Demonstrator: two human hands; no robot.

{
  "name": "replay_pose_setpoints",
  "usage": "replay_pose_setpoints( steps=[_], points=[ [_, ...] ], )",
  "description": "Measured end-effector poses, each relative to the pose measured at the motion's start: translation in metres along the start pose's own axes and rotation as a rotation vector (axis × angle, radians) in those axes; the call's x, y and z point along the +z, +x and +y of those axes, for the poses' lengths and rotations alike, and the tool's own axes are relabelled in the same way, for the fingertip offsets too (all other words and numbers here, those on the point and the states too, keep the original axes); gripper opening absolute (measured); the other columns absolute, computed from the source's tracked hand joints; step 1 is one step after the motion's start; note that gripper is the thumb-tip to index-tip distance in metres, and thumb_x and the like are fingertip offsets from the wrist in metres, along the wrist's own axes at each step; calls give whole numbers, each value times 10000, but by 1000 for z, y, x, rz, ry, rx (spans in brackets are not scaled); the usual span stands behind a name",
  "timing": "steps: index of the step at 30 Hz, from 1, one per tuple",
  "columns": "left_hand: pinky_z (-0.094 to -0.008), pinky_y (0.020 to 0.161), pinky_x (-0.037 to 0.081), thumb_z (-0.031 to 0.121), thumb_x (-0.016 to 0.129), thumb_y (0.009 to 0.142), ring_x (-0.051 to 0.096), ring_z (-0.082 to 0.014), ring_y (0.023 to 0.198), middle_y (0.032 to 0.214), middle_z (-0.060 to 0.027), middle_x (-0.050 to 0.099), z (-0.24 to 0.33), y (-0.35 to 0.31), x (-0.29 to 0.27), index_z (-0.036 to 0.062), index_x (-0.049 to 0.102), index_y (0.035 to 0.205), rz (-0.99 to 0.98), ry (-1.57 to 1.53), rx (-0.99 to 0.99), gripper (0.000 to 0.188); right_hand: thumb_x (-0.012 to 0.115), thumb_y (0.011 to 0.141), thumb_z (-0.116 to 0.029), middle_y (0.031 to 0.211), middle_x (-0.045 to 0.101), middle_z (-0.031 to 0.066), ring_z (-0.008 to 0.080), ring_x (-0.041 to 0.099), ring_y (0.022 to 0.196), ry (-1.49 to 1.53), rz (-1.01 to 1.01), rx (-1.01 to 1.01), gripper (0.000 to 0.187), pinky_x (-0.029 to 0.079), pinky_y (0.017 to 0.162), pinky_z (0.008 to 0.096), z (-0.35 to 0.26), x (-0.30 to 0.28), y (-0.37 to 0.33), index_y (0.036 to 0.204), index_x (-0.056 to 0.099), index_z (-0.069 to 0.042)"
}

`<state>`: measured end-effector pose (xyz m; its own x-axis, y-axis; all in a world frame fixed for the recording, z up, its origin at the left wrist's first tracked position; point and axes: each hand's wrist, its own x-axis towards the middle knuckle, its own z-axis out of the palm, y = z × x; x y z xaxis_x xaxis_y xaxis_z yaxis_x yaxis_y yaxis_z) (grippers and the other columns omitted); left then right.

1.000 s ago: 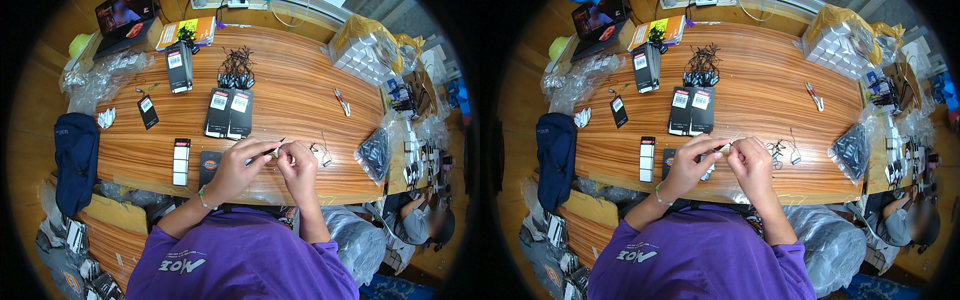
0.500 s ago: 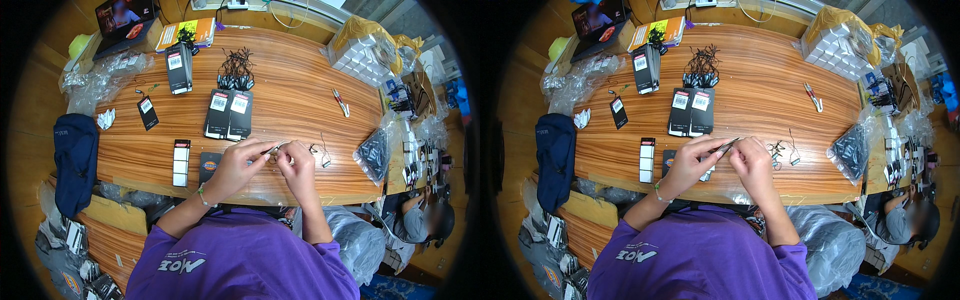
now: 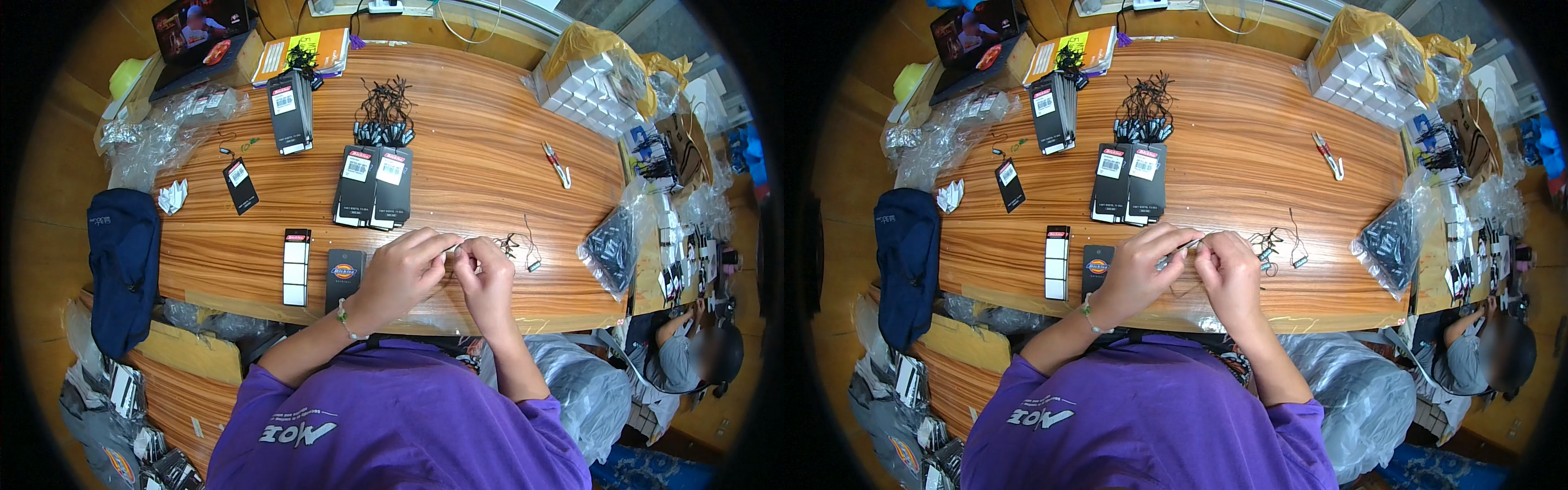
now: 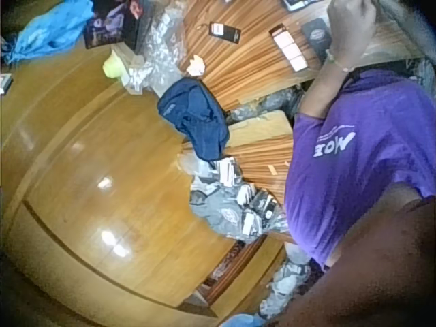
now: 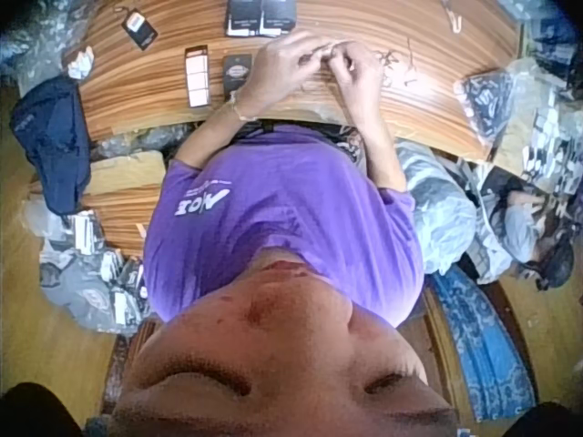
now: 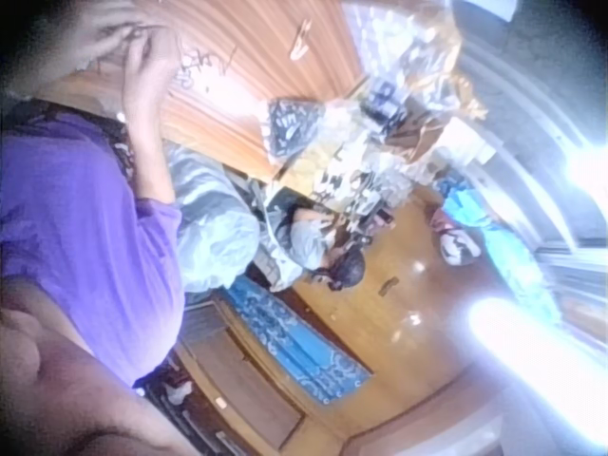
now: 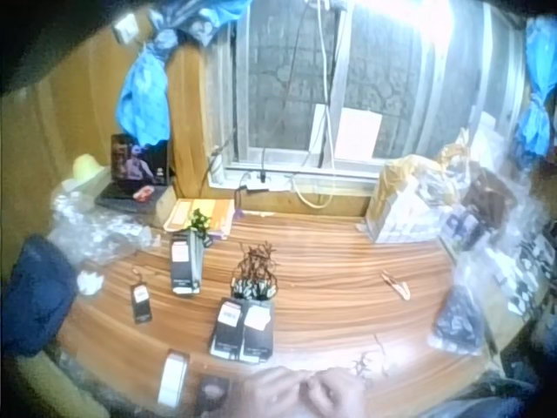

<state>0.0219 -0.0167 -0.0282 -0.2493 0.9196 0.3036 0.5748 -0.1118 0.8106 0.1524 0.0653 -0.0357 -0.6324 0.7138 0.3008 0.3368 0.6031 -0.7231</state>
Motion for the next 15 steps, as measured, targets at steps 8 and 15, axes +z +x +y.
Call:
replay_pose_setpoints(
  steps=[8, 15],
  points=[
    [-238, 658, 505, -31, 575, 792, 601, -159, 799, 877, -96, 584, -3, 0, 0, -15, 600, 1046, 65, -243, -56, 255, 639, 753, -44, 709, 546, 79, 213, 522, 658, 150, 76, 51, 90, 410, 717, 304, -4, -5, 3, 802, 585, 9],
    [-198, 686, 521, -22, 555, 840, 576, -100, 854, 980, -78, 563, -1, -1, -1, -38, 589, 1064, 27, -643, -247, 227, 649, 787, -42, 800, 582, 28, 103, 540, 747, 630, -3, 267, 188, 441, 710, 226, 4, -1, -4, 942, 564, 22]
  ],
)
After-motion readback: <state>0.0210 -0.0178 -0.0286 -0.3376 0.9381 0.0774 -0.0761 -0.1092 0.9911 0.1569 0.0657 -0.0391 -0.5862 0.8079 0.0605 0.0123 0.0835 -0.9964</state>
